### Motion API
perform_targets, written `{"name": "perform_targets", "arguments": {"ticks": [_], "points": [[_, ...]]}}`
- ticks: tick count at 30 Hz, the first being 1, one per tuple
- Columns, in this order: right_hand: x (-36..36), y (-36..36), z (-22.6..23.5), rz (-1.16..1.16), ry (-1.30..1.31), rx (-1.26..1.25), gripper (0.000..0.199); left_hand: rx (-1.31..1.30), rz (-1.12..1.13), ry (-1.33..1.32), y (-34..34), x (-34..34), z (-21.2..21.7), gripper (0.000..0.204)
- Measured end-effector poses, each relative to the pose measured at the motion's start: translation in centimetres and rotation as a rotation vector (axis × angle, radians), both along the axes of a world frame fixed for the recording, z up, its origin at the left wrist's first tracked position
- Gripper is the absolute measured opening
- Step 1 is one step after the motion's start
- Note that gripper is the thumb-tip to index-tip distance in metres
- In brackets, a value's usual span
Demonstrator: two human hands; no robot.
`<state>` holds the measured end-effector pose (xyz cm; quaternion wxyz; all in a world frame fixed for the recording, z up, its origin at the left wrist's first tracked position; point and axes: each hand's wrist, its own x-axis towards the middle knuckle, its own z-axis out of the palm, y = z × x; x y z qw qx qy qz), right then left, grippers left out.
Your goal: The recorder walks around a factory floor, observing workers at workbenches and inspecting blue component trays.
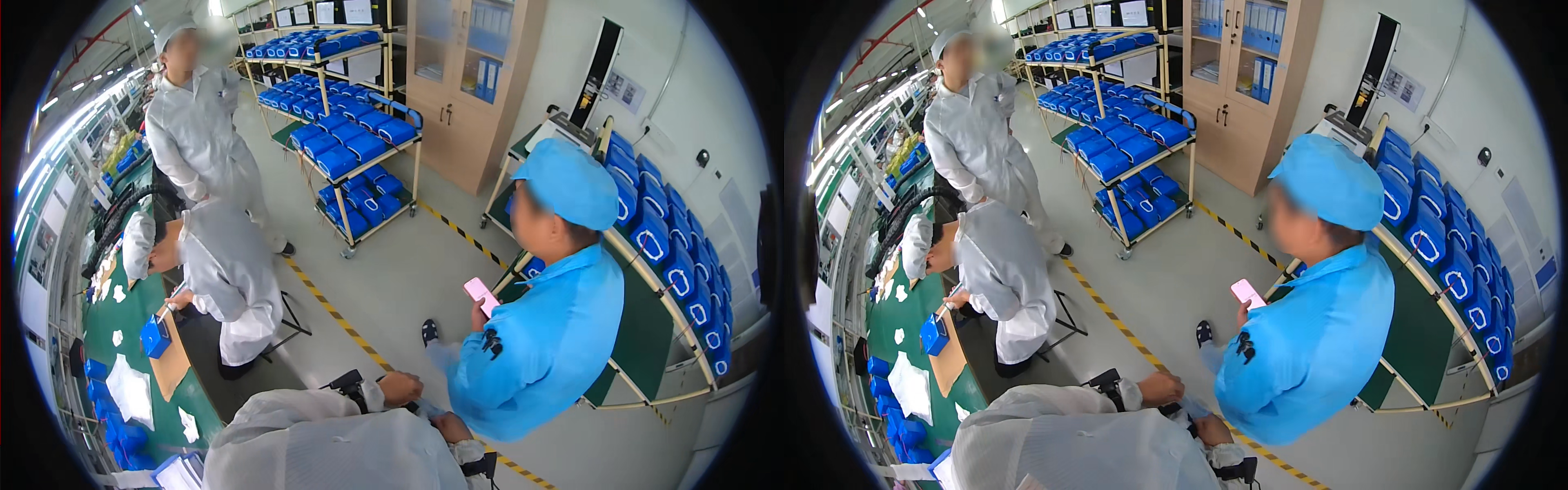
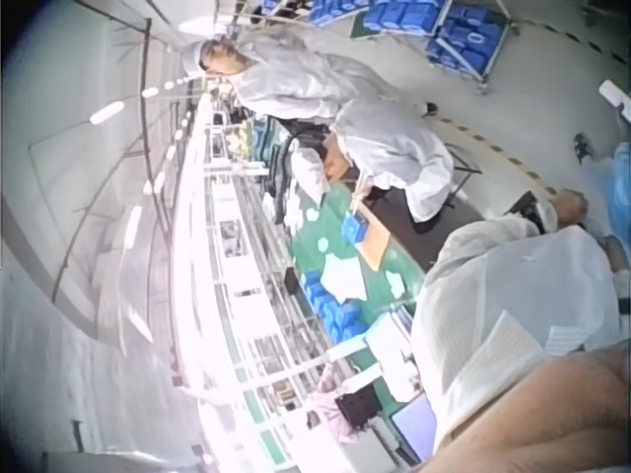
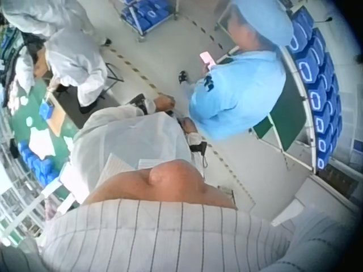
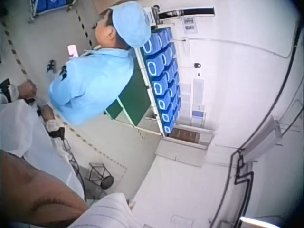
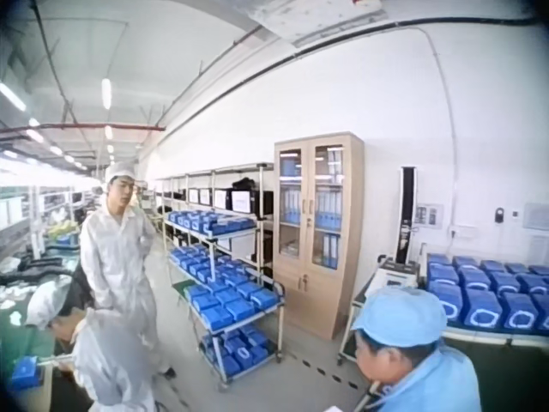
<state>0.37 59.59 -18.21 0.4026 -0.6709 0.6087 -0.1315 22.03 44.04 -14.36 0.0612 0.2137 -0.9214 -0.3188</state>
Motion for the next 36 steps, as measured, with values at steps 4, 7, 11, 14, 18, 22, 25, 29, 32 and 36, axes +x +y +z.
{"name": "perform_targets", "arguments": {"ticks": [4, 7, 11, 14, 18, 22, 25, 29, 32, 36], "points": [[0.0, -0.2, 1.5, -0.029, -0.020, 0.037, 0.036, -0.017, 0.010, -0.017, 0.2, 0.0, -0.7, 0.011], [0.1, -0.1, 1.9, -0.139, -0.027, 0.168, 0.038, 0.013, 0.086, -0.118, 0.0, -0.3, 1.0, 0.010], [0.4, -0.4, 2.4, -0.166, -0.024, 0.189, 0.039, 0.026, 0.066, -0.097, 0.0, 0.3, 0.1, 0.009], [0.3, -0.4, 1.7, -0.175, -0.015, 0.241, 0.036, 0.029, 0.027, -0.101, 0.0, 0.1, 0.6, 0.010], [0.2, -0.3, 0.5, -0.133, -0.029, 0.171, 0.030, 0.057, 0.010, -0.107, 0.0, 0.1, 0.7, 0.012], [0.6, 0.1, 0.3, -0.163, -0.034, 0.187, 0.030, 0.024, 0.003, -0.076, 0.3, 0.4, -0.4, 0.014], [1.1, -0.5, -0.2, -0.079, 0.012, 0.035, 0.028, -0.060, 0.037, -0.112, 0.7, 1.3, -1.2, 0.018], [0.6, -1.6, 0.6, -0.002, 0.038, 0.044, 0.028, 0.068, 0.222, -0.195, 1.1, 1.4, -1.2, 0.019], [-1.3, 0.4, -3.8, -0.076, 0.021, -0.005, 0.022, 0.053, 0.087, -0.102, 0.7, -0.7, -1.5, 0.013], [-2.6, -1.4, -6.5, 0.122, -0.013, -0.048, 0.020, 0.034, 0.190, -0.082, 1.0, 0.1, -2.0, 0.010]]}}
